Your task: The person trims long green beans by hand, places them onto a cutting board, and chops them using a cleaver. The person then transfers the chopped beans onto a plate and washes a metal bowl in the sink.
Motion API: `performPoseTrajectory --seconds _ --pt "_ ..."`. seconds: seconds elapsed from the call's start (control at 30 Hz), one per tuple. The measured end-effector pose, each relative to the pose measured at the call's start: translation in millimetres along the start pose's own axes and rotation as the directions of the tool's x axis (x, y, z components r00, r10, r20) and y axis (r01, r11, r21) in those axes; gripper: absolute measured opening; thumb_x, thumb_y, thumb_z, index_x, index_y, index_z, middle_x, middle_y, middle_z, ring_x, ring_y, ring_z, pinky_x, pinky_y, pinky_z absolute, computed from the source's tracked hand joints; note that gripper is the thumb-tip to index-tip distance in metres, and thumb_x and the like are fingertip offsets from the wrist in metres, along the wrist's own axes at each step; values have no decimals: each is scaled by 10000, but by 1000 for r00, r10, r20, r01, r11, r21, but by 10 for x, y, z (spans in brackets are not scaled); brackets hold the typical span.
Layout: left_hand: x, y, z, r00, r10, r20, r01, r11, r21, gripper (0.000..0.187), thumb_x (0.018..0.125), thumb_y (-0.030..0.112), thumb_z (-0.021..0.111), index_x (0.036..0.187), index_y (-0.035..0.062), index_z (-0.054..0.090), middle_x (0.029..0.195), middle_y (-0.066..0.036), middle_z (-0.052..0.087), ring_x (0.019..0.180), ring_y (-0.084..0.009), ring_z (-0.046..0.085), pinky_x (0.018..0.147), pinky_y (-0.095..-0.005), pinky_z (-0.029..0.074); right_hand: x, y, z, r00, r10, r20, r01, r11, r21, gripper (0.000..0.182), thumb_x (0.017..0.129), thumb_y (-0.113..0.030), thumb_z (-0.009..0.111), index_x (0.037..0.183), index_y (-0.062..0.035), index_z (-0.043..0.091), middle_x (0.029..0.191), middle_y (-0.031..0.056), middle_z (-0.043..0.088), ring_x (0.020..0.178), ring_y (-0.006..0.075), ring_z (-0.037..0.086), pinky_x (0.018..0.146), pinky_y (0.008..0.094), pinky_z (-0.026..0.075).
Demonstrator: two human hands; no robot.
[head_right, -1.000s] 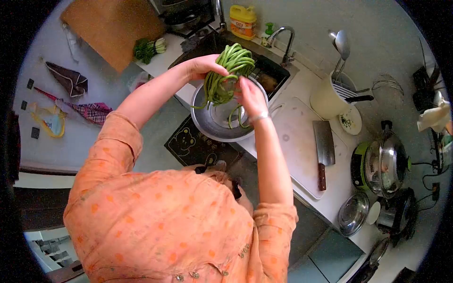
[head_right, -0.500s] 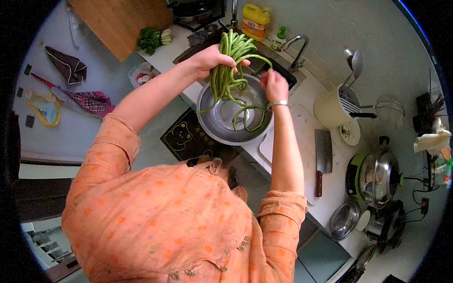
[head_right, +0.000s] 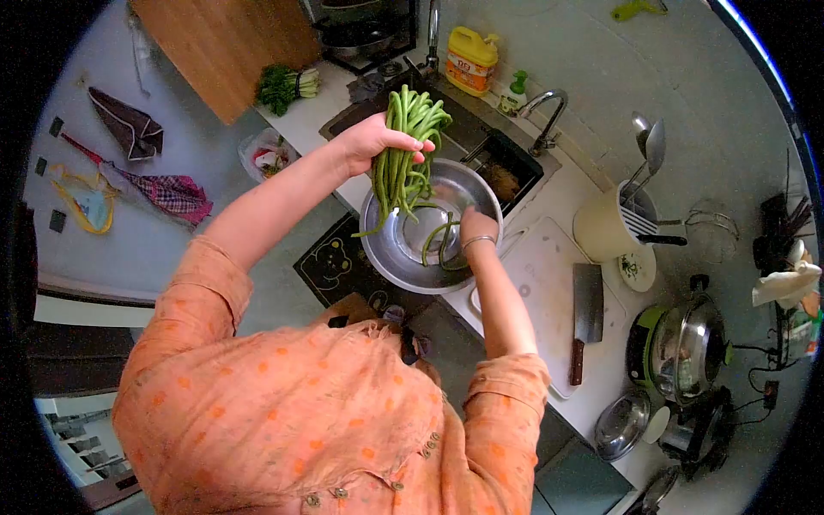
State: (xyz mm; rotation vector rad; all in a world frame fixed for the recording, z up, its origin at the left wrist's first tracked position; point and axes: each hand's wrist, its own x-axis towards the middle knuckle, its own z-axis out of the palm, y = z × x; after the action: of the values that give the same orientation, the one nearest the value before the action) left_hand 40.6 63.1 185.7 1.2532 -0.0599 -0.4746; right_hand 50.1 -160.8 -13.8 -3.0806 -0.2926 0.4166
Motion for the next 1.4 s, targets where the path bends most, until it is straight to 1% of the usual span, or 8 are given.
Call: performPoseTrajectory --seconds 0.1,0.17,0.23,0.37,0.7,1.0,1.17,1.4 --pt "-1 -79 -37 1000 14 -5 -13 1000 22 329 702 7 667 1002 13 530 883 -109 621 732 -172 615 688 -308 516 -4 161 -220 949 -157 -272 261 877 404 250 777 -71 555 1020 -53 502 714 129 601 580 271 591 567 388 497" --pt "13 -135 -32 1000 21 2 -22 999 49 335 699 8 673 1002 13 530 878 -105 621 731 -167 611 681 -304 513 -274 -39 -971 980 -42 194 -178 245 953 332 741 -35 617 1025 -44 447 661 99 561 504 198 546 482 325 483" --pt "0 -189 -7 998 54 -8 -54 996 68 348 693 13 688 1003 14 531 868 -96 619 724 -160 603 672 -294 505 -313 -89 -1309 978 -174 118 -133 -79 988 388 769 -78 652 1070 -65 407 629 45 507 501 128 515 474 283 485" --pt "-20 -232 105 990 137 -27 -135 987 84 366 679 26 713 1000 28 537 914 -73 612 763 -170 605 701 -306 507 -398 -346 -1814 991 -133 -28 -4 -230 973 428 779 -110 661 1105 -48 391 680 49 528 522 135 549 496 284 512" --pt "22 21 105 971 83 224 -69 995 -68 407 723 20 610 1114 6 498 930 -88 606 789 -201 613 752 -360 516 -635 -158 -2230 947 -269 -176 108 -250 962 428 873 -175 550 1203 -3 340 906 155 593 711 206 628 609 270 542" --pt "186 135 -70 917 107 383 -18 973 -228 354 800 78 513 1137 15 423 903 -63 528 719 -139 545 753 -353 496 -1141 1082 -1199 975 194 -112 121 -35 992 247 879 -224 547 1039 -37 525 857 72 625 715 119 605 594 222 498" --pt "245 92 -41 890 97 446 43 955 -294 259 787 71 529 1033 14 474 886 -70 539 691 -137 573 723 -344 505 -1874 1845 5 836 507 -211 -232 674 702 370 754 -258 641 1009 -6 549 923 159 617 812 281 599 744 355 481" --pt "327 -14 -40 878 43 476 117 946 -302 245 800 129 521 999 21 429 852 -17 456 686 -85 484 736 -295 460 -2913 2071 543 630 772 -88 -745 632 212 480 710 -226 695 1093 -30 482 1086 149 504 1049 329 482 853 404 439"
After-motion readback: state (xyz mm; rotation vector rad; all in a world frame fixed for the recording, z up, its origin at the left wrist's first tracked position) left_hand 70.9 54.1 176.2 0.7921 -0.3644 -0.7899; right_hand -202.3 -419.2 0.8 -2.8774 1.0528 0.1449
